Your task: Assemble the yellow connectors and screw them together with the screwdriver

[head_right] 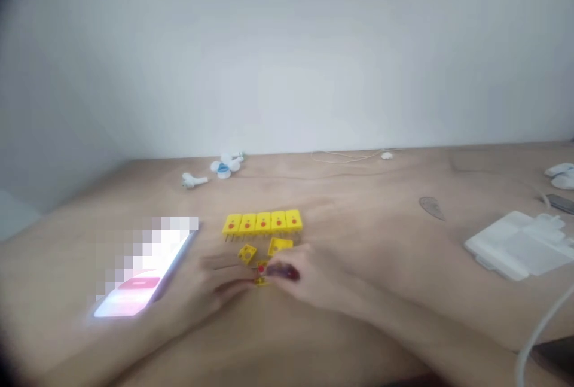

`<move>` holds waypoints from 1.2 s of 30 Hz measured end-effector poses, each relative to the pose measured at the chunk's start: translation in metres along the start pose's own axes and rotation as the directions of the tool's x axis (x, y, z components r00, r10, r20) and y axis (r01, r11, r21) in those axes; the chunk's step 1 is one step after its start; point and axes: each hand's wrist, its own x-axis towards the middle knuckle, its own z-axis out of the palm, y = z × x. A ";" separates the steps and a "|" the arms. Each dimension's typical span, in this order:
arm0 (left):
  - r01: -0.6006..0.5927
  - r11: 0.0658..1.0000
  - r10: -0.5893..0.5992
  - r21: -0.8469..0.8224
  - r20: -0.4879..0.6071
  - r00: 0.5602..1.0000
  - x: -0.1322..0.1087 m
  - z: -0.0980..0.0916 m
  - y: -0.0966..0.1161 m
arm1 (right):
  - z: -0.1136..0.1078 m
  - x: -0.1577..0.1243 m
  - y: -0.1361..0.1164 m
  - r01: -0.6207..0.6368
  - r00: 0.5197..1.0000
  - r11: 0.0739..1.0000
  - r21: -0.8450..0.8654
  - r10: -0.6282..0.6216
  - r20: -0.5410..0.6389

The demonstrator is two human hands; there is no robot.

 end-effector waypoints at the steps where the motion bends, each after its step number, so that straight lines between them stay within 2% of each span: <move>1: 0.009 1.000 -0.009 0.003 0.005 1.000 0.000 0.000 0.000 | 0.000 0.000 -0.001 -0.011 1.000 1.000 0.001 0.011 0.001; 8: -0.001 0.999 0.000 0.033 0.031 1.000 0.000 -0.003 0.001 | 0.000 0.001 -0.004 -0.080 0.997 0.995 0.062 0.079 0.016; 18: -0.124 0.992 0.125 0.030 -0.025 0.992 -0.002 0.000 -0.005 | -0.005 0.001 0.007 -0.082 0.997 0.990 0.119 0.081 0.009; 22: -0.125 0.992 0.126 0.030 -0.057 0.990 -0.002 -0.001 -0.006 | -0.011 0.003 0.011 -0.059 0.997 0.996 0.064 0.062 -0.037; 28: -0.109 0.994 0.109 0.032 -0.013 0.994 0.001 -0.004 -0.004 | -0.010 0.003 0.014 -0.054 0.997 0.998 -0.027 0.052 -0.053; 36: -0.119 0.992 0.120 0.049 -0.020 0.993 0.001 -0.002 -0.005 | -0.016 0.001 0.008 0.042 0.998 0.996 0.081 -0.039 -0.039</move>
